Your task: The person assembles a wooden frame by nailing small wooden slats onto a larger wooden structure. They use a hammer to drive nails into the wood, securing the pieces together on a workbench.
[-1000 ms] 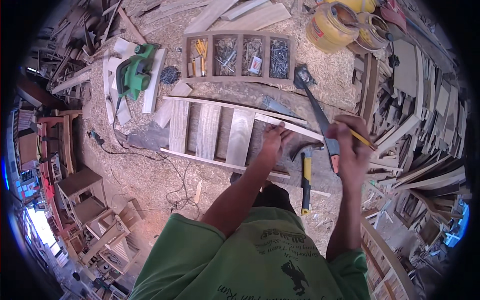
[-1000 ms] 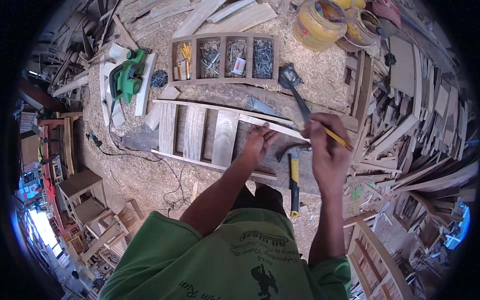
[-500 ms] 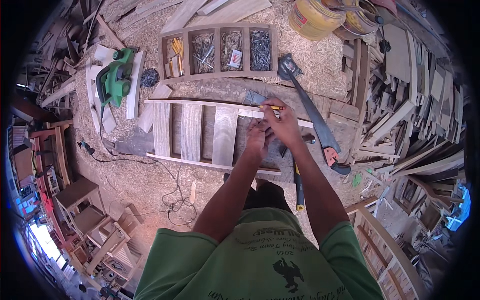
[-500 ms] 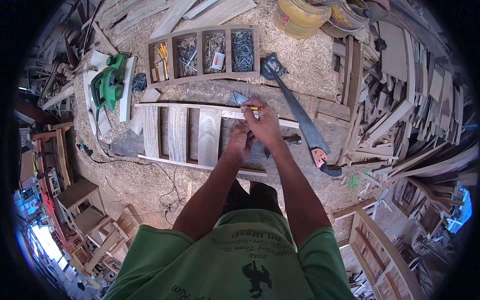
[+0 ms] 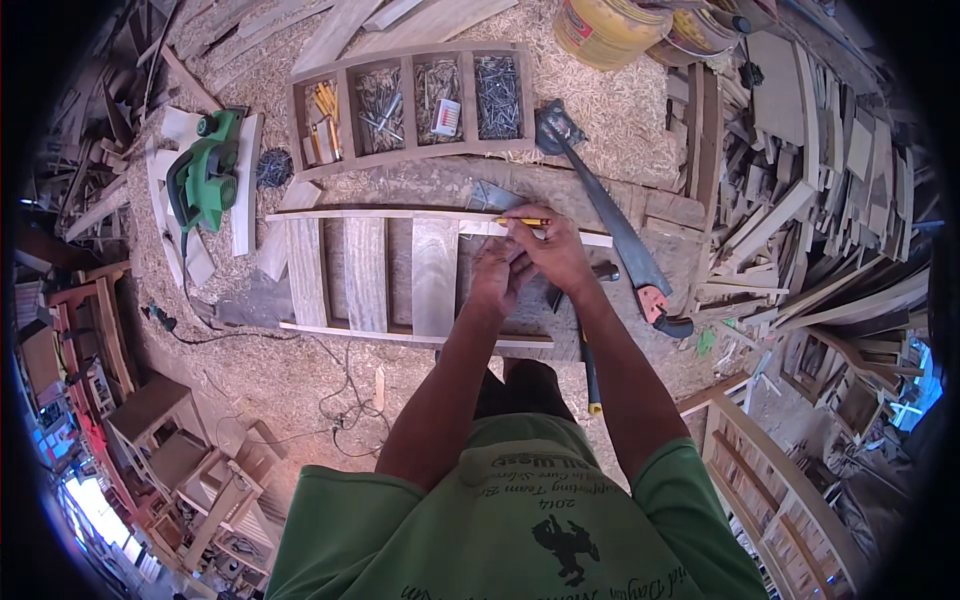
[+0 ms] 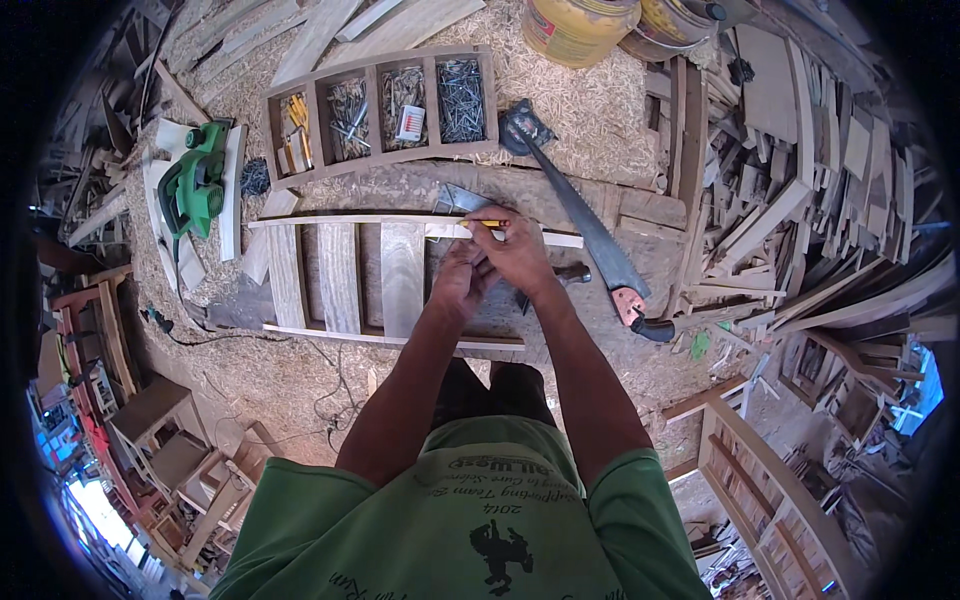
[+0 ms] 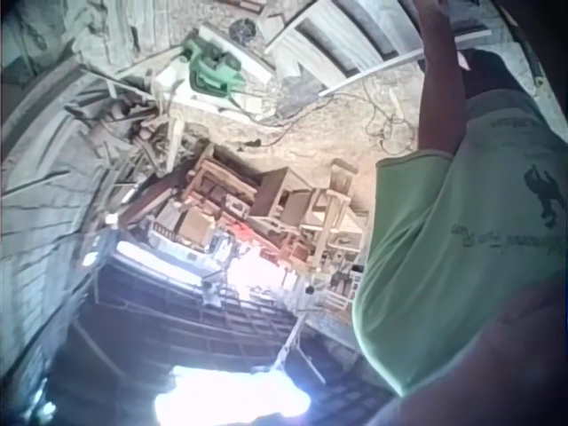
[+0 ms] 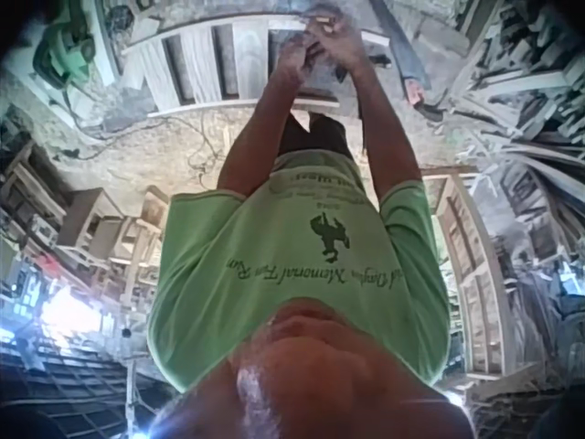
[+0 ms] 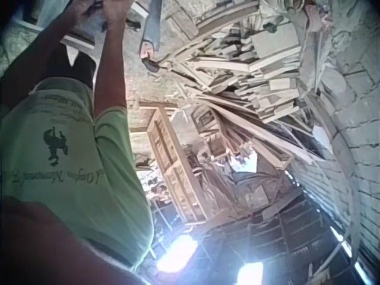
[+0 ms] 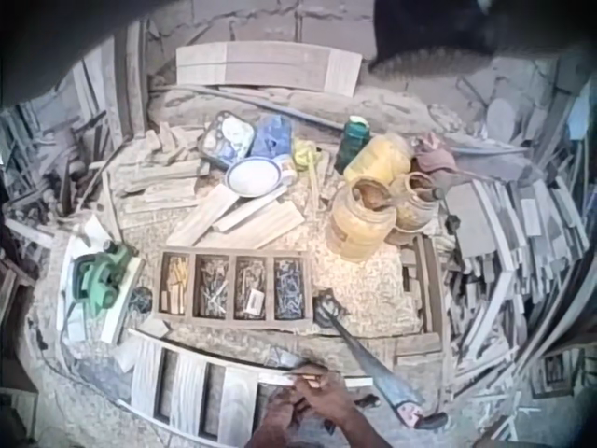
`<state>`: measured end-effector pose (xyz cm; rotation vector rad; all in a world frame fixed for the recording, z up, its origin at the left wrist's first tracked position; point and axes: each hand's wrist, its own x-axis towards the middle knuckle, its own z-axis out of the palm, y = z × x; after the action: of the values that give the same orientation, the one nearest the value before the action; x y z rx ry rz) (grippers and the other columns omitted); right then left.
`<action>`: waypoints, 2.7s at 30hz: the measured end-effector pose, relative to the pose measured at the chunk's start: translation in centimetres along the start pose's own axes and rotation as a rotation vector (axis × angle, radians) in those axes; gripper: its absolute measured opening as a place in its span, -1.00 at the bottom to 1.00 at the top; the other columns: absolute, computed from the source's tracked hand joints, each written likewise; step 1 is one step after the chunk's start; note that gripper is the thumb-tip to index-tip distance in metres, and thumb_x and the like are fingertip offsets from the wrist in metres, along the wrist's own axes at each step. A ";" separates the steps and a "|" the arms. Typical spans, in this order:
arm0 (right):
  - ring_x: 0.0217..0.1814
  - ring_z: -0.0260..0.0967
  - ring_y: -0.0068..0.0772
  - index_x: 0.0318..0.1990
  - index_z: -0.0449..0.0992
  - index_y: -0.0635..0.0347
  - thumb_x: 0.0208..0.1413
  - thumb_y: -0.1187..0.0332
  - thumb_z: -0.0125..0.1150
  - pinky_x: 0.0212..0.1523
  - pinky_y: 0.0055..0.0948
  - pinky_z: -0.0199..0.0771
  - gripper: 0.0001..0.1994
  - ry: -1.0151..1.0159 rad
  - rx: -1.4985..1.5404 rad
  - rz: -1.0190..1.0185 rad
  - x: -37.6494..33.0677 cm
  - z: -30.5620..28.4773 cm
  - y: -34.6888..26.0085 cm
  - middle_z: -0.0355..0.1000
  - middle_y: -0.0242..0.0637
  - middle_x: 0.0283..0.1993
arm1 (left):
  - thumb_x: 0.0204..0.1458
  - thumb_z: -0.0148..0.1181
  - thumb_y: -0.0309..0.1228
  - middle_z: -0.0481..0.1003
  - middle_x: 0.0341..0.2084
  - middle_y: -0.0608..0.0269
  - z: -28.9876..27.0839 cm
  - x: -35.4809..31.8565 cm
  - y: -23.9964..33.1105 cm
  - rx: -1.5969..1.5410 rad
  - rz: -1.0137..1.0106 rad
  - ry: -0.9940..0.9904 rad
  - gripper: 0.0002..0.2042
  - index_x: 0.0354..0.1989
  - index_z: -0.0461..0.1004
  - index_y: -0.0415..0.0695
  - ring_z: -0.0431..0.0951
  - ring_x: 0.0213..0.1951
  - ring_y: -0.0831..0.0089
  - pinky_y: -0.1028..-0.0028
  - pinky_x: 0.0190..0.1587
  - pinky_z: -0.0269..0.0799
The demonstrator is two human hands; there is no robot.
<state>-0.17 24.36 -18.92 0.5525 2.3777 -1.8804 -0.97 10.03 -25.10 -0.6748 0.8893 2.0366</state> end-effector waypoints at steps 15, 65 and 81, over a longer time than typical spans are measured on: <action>0.03 0.67 -0.42 0.08 0.76 0.20 0.36 0.35 0.40 0.12 -0.39 0.64 -0.77 -0.028 -0.038 0.032 0.1 -0.1 -0.9 0.74 -0.21 -0.02 | 0.52 0.16 -0.15 0.68 0.07 0.30 0.0 -0.1 0.4 0.067 -0.021 0.011 -0.79 0.15 0.50 0.07 0.71 0.08 0.35 0.17 0.19 0.67; 0.39 0.40 -0.07 0.33 0.62 0.01 0.15 0.43 0.35 0.56 0.09 0.28 -0.46 0.218 -0.968 -0.342 -22.1 4.3 5.5 0.53 -0.24 0.25 | 0.28 0.46 -0.38 0.73 -0.36 0.06 -7.3 -9.1 9.1 1.724 -0.166 -0.344 -0.71 0.02 0.69 -0.37 0.79 -0.42 0.35 0.35 -0.40 0.73; 0.27 0.60 0.05 0.24 0.59 0.23 0.22 0.48 0.37 0.29 -0.07 0.65 -0.58 0.380 -0.529 -0.438 -24.0 13.5 5.6 0.66 -0.04 0.14 | 0.24 0.49 -0.21 0.75 -0.38 -0.07 -6.4 -9.5 10.4 1.653 -0.308 -0.407 -0.65 -0.01 0.68 -0.25 0.83 -0.34 0.19 0.24 -0.27 0.79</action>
<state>21.73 6.85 -21.22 0.3841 3.3025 -1.2225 -3.48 -3.83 -18.60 0.4889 1.6197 0.5977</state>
